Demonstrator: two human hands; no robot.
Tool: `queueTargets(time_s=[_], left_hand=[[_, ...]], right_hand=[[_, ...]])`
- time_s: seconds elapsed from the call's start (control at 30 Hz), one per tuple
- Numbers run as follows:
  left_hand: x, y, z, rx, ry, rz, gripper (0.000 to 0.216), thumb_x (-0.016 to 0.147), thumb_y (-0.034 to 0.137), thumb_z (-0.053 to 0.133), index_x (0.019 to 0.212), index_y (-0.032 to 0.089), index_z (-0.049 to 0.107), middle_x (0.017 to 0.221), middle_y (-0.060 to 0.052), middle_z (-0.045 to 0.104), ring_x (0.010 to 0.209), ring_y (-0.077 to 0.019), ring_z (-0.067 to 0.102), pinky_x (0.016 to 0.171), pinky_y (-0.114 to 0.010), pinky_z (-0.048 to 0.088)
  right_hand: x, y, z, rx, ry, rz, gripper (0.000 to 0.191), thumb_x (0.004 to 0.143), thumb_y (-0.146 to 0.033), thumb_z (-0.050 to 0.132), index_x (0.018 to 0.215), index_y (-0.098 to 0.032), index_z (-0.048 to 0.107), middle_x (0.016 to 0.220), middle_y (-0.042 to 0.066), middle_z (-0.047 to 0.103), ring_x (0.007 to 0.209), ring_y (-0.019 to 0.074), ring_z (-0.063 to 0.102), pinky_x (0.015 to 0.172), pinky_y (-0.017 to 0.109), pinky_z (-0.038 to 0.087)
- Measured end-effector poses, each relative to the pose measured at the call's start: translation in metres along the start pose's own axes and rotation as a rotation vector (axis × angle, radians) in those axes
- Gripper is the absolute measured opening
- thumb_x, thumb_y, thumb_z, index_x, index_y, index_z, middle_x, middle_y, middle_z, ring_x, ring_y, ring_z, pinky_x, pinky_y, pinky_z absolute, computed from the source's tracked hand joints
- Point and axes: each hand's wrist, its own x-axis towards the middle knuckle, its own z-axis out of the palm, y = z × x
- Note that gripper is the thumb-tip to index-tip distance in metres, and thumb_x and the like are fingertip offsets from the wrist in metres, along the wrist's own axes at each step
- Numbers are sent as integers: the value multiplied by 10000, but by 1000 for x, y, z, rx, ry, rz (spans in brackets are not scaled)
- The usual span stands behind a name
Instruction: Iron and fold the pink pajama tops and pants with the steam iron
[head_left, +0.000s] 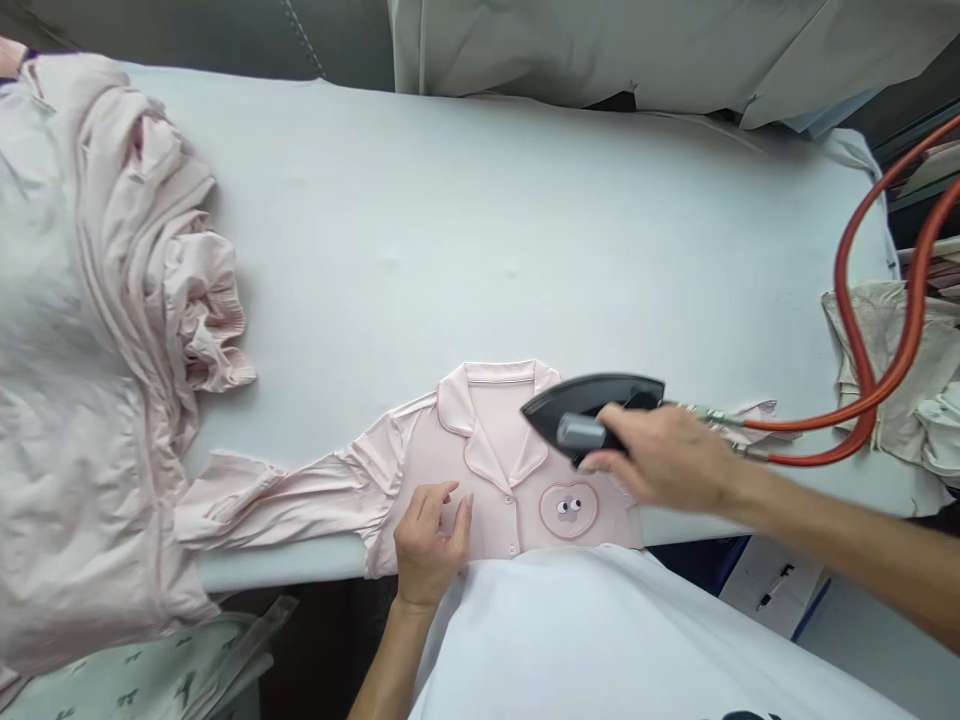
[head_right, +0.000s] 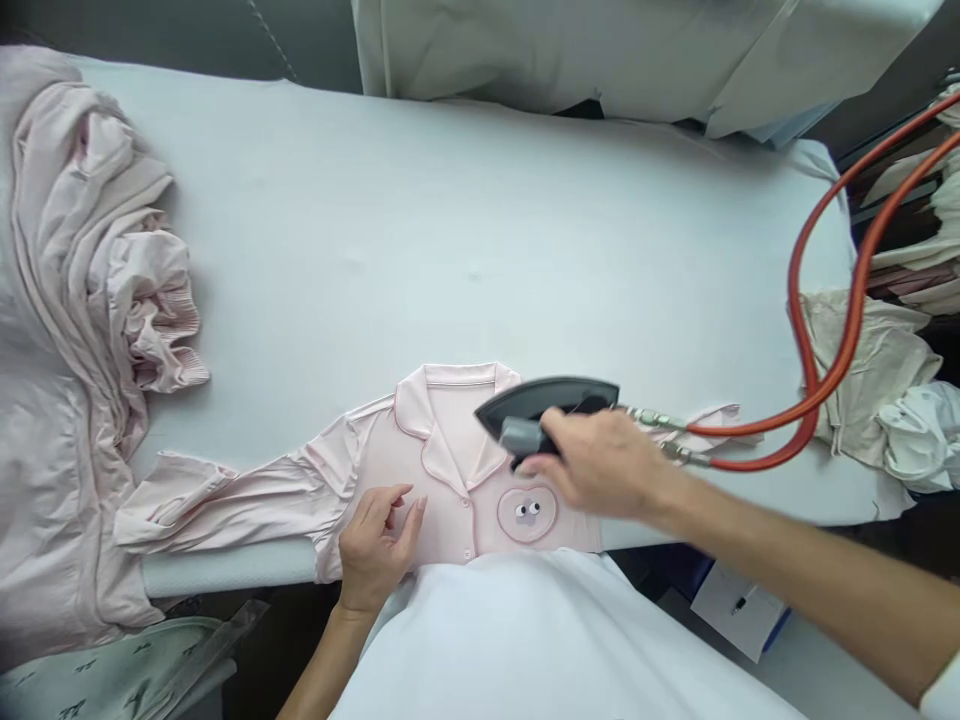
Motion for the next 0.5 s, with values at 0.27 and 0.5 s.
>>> queueTargets(time_s=[0.27,0.5], left_hand=[[0,-6,11,-99,-42,-87,133,898,302,607,864,178,640,696,16,594,572,-91,533,589,-220,453],[-32,-5,-23,-143,53,-179,113,862,307,635,828,202,660,651,23,597,539,-98,515,538,-218,438]], right_hand=[[-9,-67,70,-43,-168,77,414,976,-564,325,959,-191,505,818,105,708,723,307,684,565,312,352],[4,-22,43,-76,-8,118,481,930,-638,372,946,-194,555,793,114,701,730,291,680,579,299,379]])
